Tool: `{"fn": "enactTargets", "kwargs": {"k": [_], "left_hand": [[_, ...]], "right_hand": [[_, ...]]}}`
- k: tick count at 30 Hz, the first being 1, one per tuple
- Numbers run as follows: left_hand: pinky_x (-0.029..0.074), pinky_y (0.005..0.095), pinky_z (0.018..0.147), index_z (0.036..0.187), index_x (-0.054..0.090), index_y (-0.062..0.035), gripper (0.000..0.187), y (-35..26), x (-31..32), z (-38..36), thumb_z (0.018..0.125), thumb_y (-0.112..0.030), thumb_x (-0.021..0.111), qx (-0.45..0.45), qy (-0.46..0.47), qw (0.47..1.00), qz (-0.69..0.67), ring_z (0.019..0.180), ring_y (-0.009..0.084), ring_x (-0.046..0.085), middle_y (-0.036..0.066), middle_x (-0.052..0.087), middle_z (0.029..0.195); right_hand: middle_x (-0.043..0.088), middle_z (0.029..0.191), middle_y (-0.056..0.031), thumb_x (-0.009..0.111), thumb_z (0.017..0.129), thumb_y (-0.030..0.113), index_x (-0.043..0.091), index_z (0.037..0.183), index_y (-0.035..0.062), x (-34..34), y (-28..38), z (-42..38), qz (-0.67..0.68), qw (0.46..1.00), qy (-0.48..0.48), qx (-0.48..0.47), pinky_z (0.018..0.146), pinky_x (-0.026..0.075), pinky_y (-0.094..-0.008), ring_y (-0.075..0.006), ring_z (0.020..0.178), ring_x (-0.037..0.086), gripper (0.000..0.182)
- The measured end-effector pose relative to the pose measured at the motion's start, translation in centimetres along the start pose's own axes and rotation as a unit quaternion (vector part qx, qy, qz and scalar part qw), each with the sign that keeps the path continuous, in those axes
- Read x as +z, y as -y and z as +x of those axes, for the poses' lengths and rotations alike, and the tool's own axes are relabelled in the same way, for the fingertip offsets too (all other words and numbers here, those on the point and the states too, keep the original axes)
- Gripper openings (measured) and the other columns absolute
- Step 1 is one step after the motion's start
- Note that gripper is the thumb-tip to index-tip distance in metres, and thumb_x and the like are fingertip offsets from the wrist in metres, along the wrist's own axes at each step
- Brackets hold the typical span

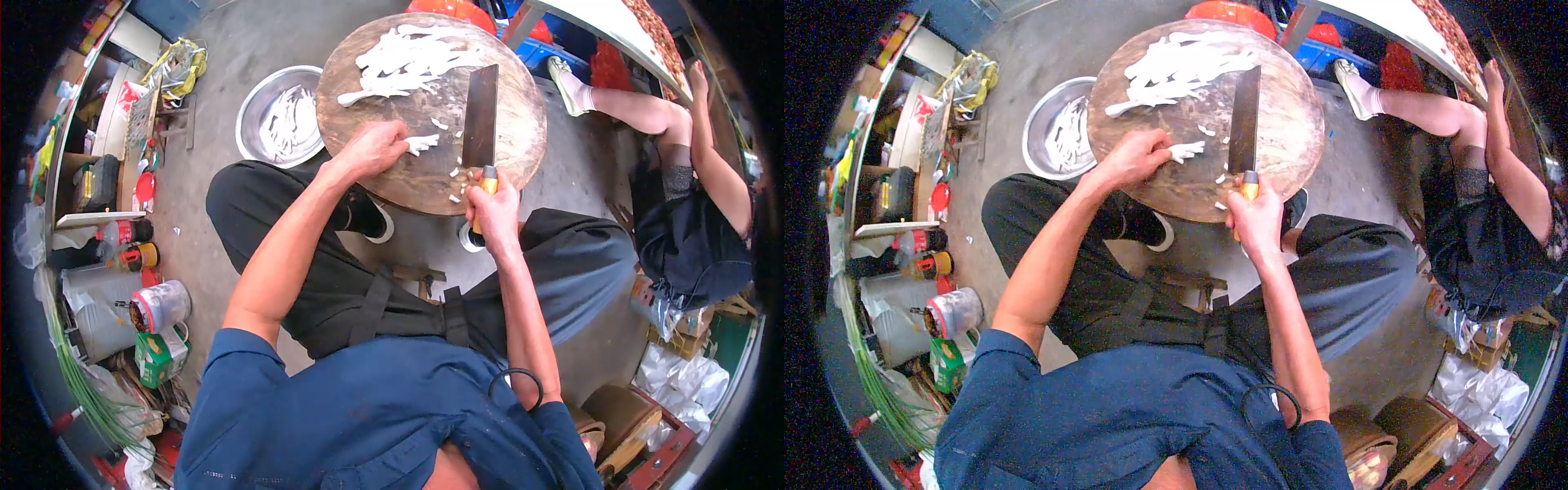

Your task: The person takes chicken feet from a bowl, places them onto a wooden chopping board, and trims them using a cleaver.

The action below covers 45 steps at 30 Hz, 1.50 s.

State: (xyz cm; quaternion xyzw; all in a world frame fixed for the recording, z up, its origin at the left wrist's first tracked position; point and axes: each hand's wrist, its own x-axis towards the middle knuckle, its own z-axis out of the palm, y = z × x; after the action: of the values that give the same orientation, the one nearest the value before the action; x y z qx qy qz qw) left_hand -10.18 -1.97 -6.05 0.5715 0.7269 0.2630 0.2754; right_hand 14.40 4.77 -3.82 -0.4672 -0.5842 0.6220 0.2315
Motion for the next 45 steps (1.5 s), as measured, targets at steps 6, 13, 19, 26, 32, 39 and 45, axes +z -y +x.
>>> {"fn": "enactTargets", "kwargs": {"k": [6,13,19,26,32,39,45], "left_hand": [[0.049,0.0447,0.073,0.09,0.066,-0.0016,0.022,0.4,0.2,-0.2,0.084,-0.023,0.064,0.025,-0.079,0.993,0.08,0.084,0.0347,0.064,0.018,0.065,0.084],[0.05,0.0462,0.08,0.094,0.07,-0.0048,0.024,-1.0,-0.1,-0.3,0.085,-0.026,0.062,0.039,0.042,0.987,0.148,0.094,0.0368,0.064,0.016,0.067,0.092],[0.05,0.0489,0.08,0.09,0.069,-0.0042,0.021,-0.8,0.3,-0.2,0.084,-0.023,0.062,0.057,0.008,0.987,0.152,0.091,0.0385,0.064,0.018,0.066,0.089],[0.05,0.0491,0.081,0.093,0.068,-0.0054,0.021,-0.9,0.4,-0.3,0.086,-0.024,0.061,0.042,0.031,0.985,0.163,0.094,0.0374,0.062,0.016,0.065,0.092],[0.05,0.0493,0.08,0.091,0.067,-0.0044,0.021,-0.6,0.5,-0.3,0.086,-0.024,0.061,0.052,0.019,0.987,0.152,0.092,0.0387,0.062,0.017,0.064,0.09],[0.05,0.0484,0.079,0.093,0.068,-0.0048,0.022,-0.7,0.3,-0.7,0.085,-0.025,0.063,0.076,0.009,0.986,0.148,0.092,0.0385,0.062,0.018,0.065,0.09],[0.049,0.0475,0.079,0.091,0.069,-0.0045,0.02,-0.7,-0.6,-0.9,0.083,-0.022,0.065,0.056,0.064,0.987,0.134,0.091,0.0379,0.063,0.018,0.066,0.089]], "right_hand": [[0.055,0.063,-0.0029,0.061,0.08,0.006,0.056,0.101,0.0013,0.8,0.1,-0.7,-0.007,1.0,0.012,-0.011,0.039,0.041,-0.0266,-0.0097,0.044,0.053,0.022],[0.055,0.068,-0.0025,0.06,0.08,0.001,0.055,0.101,0.0021,2.2,1.1,-0.5,-0.008,0.999,0.023,-0.04,0.04,0.04,-0.0246,-0.0086,0.045,0.05,0.022],[0.055,0.068,-0.0025,0.062,0.078,0.002,0.055,0.1,0.002,3.1,-0.2,1.7,-0.108,0.991,0.026,-0.068,0.041,0.041,-0.0255,-0.0095,0.045,0.051,0.023],[0.058,0.064,-0.007,0.064,0.078,0.009,0.056,0.099,0.0019,2.5,2.5,0.1,-0.031,0.999,0.008,-0.043,0.045,0.045,-0.0284,-0.0128,0.049,0.057,0.024],[0.06,0.067,-0.0102,0.063,0.078,0.012,0.056,0.097,0.0006,3.0,0.6,1.3,-0.134,0.976,-0.048,-0.167,0.049,0.048,-0.0327,-0.0177,0.049,0.058,0.023],[0.055,0.067,-0.0028,0.062,0.08,0.004,0.055,0.099,0.0033,2.6,1.0,1.4,-0.089,0.994,0.062,-0.008,0.042,0.041,-0.0266,-0.0103,0.045,0.051,0.021],[0.055,0.068,-0.0004,0.063,0.083,0.003,0.054,0.101,0.003,0.2,4.3,0.8,0.005,0.996,0.081,-0.043,0.042,0.04,-0.0244,-0.0075,0.046,0.049,0.02]]}}
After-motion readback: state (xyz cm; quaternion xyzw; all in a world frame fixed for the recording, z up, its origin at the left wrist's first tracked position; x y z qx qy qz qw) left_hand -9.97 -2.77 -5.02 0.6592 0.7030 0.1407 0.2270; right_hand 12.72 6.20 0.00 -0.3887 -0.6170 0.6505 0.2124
